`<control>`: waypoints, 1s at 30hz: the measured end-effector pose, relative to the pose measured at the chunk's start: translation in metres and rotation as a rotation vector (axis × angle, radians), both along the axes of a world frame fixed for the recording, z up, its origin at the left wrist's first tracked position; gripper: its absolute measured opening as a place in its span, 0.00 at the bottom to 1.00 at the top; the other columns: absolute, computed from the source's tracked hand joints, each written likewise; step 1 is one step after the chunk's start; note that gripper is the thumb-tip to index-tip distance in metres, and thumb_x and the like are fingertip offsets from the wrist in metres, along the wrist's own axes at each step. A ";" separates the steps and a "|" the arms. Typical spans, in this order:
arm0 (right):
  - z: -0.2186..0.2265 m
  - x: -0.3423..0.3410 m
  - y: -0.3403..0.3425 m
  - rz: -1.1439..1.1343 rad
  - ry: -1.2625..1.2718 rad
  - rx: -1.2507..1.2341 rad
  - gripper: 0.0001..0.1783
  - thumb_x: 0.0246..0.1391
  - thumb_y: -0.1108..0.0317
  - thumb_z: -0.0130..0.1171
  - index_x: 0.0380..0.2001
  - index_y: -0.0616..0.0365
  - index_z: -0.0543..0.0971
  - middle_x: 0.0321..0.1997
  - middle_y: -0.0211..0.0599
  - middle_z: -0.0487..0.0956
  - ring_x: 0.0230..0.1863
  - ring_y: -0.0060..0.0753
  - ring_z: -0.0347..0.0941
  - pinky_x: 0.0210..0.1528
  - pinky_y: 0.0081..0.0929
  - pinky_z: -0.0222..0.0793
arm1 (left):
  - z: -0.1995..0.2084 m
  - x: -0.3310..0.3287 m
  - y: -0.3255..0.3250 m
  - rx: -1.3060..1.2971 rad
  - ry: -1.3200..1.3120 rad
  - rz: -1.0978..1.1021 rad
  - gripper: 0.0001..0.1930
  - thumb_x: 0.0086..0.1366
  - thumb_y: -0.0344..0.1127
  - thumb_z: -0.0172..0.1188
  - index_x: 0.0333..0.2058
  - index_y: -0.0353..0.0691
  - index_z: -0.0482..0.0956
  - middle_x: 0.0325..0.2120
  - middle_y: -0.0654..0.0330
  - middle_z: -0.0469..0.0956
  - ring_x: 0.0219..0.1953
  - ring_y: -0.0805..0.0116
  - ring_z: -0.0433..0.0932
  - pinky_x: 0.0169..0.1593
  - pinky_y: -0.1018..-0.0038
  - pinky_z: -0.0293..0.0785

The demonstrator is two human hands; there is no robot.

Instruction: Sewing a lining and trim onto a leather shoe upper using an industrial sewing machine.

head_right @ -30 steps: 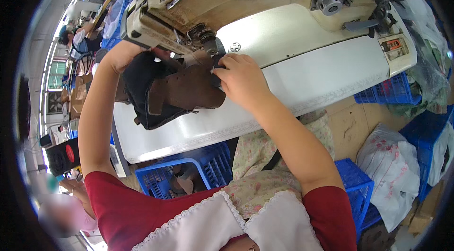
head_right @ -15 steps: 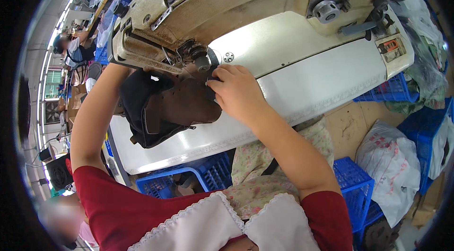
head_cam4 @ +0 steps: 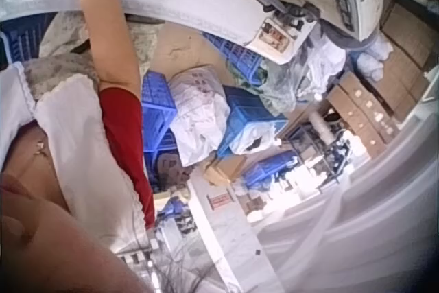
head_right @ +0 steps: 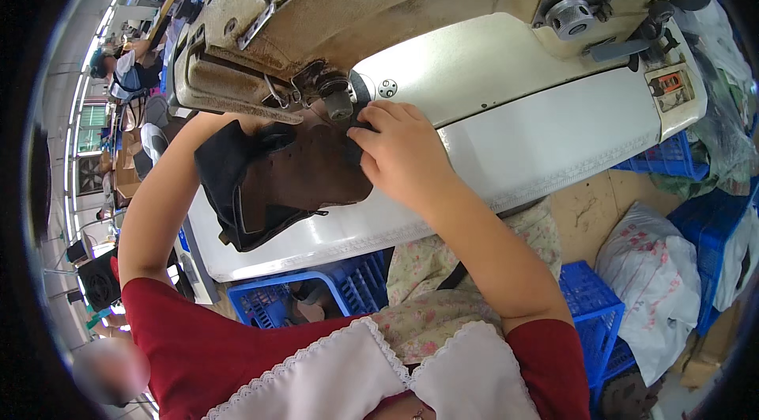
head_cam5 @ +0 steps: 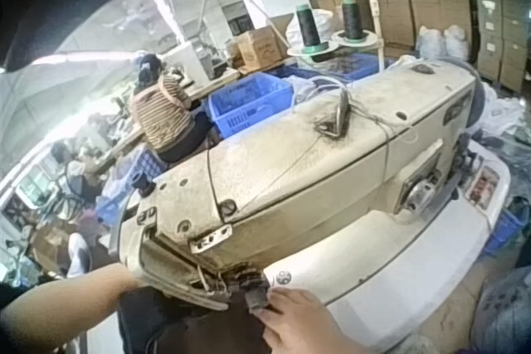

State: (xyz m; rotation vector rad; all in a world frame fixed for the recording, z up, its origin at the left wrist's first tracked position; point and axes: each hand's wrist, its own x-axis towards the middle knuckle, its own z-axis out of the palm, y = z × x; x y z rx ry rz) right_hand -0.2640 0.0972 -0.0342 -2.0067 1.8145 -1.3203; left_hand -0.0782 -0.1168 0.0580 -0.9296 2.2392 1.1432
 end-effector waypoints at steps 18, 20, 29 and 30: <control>0.011 0.037 0.012 0.106 0.267 0.138 0.42 0.43 0.61 0.66 0.61 0.69 0.66 0.60 0.51 0.73 0.61 0.49 0.68 0.65 0.44 0.61 | 0.048 -0.031 0.005 -0.263 -0.046 -0.361 0.18 0.66 0.44 0.60 0.51 0.43 0.80 0.46 0.59 0.82 0.46 0.63 0.79 0.51 0.70 0.74; 0.010 0.036 0.012 0.071 0.290 0.086 0.34 0.50 0.66 0.57 0.61 0.69 0.67 0.60 0.52 0.73 0.62 0.47 0.68 0.65 0.43 0.61 | 0.048 -0.032 0.018 -0.385 0.041 -0.346 0.19 0.66 0.45 0.61 0.51 0.44 0.80 0.46 0.59 0.82 0.46 0.63 0.79 0.51 0.70 0.74; 0.007 0.035 0.015 0.074 0.349 0.085 0.30 0.52 0.67 0.52 0.59 0.69 0.69 0.60 0.48 0.74 0.63 0.44 0.67 0.63 0.42 0.62 | 0.106 -0.002 0.056 -0.603 0.102 0.210 0.14 0.67 0.37 0.55 0.36 0.32 0.83 0.29 0.53 0.82 0.29 0.63 0.78 0.39 0.66 0.72; 0.007 0.034 0.015 0.074 0.348 0.086 0.30 0.52 0.67 0.52 0.59 0.69 0.69 0.60 0.48 0.74 0.63 0.44 0.67 0.63 0.42 0.62 | 0.126 0.001 0.066 -0.750 0.011 0.166 0.14 0.66 0.37 0.55 0.30 0.31 0.82 0.24 0.50 0.79 0.27 0.62 0.78 0.36 0.67 0.72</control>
